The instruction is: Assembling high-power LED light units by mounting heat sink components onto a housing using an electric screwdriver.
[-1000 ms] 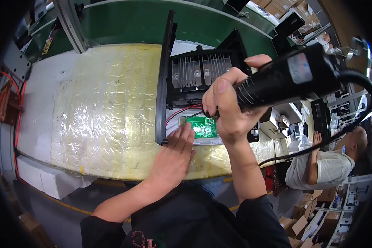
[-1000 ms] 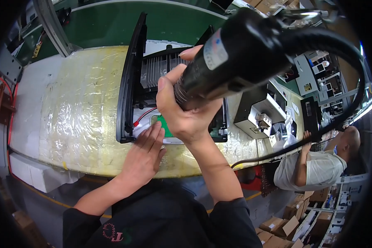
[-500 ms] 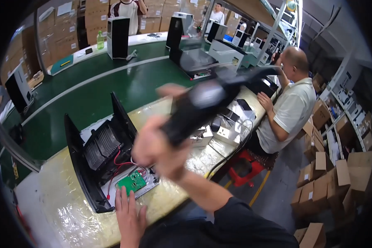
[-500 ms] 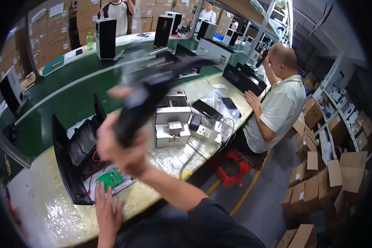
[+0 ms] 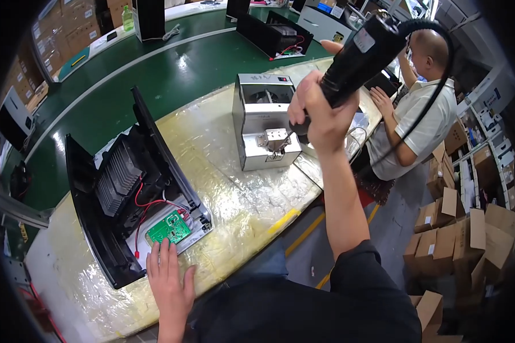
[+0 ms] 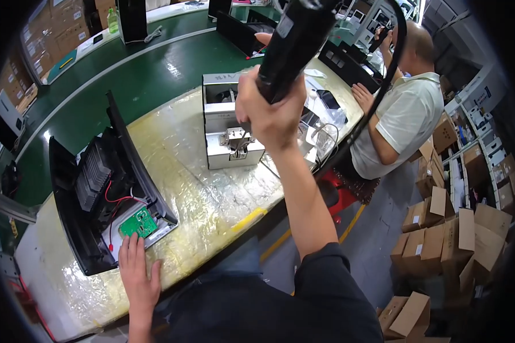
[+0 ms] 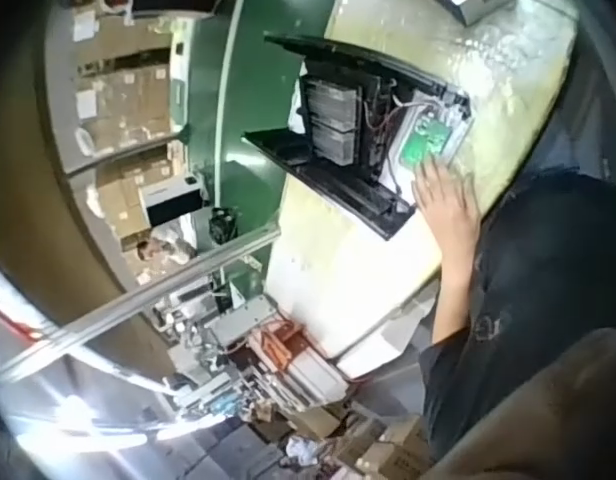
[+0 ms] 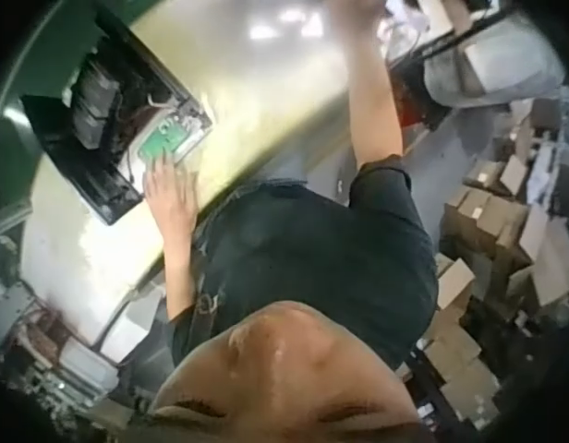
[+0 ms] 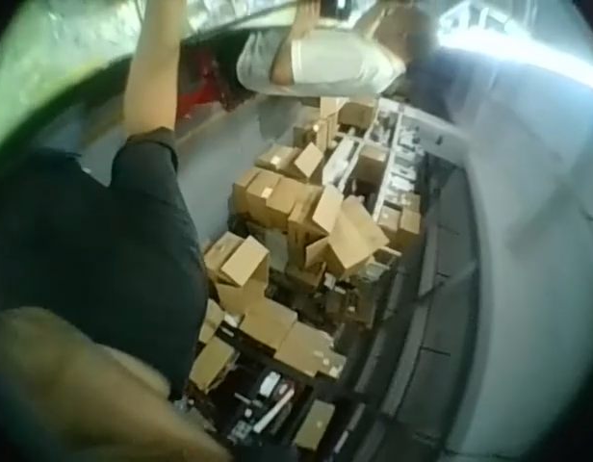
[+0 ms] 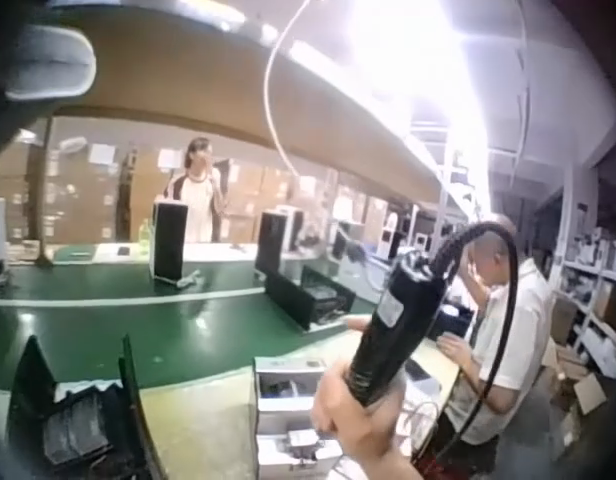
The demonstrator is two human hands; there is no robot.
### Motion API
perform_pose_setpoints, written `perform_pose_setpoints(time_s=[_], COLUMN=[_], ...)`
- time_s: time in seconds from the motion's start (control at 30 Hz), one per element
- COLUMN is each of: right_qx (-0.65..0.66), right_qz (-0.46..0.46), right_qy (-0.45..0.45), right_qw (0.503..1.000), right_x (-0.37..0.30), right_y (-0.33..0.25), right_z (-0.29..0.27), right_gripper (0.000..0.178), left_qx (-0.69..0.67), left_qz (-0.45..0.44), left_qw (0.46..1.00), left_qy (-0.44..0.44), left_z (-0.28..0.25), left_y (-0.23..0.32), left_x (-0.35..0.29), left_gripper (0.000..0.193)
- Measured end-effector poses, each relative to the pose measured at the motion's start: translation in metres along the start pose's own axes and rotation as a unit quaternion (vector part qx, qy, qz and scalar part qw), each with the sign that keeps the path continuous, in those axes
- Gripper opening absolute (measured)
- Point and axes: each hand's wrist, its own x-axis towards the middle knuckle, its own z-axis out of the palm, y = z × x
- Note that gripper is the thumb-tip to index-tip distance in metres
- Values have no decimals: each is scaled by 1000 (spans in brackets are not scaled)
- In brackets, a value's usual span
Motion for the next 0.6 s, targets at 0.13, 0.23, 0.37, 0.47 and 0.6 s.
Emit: perform_pose_setpoints(time_s=[0.13,0.23,0.37,0.47,0.6], right_qx=[147,170,133,157,237], right_qz=[89,88,58,41,-15], right_qy=[-165,-143,-83,-58,-122], right_qw=[971,971,986,985,964], right_x=[18,23,20,7,12], right_y=[1,5,-5,-22,-76], right_z=[-17,-23,-40,-36,-23], right_gripper=[65,66,67,43,30], left_qx=[-5,-36,-38,-39,-53], left_qz=[-4,-24,-15,-27,-43], left_qw=[1000,998,999,998,997], left_qy=[2,43,30,37,35], left_z=[-5,0,2,3,9], left_y=[4,7,20,28,38], left_x=[2,2,10,9,29], left_gripper=[62,61,59,57,54])
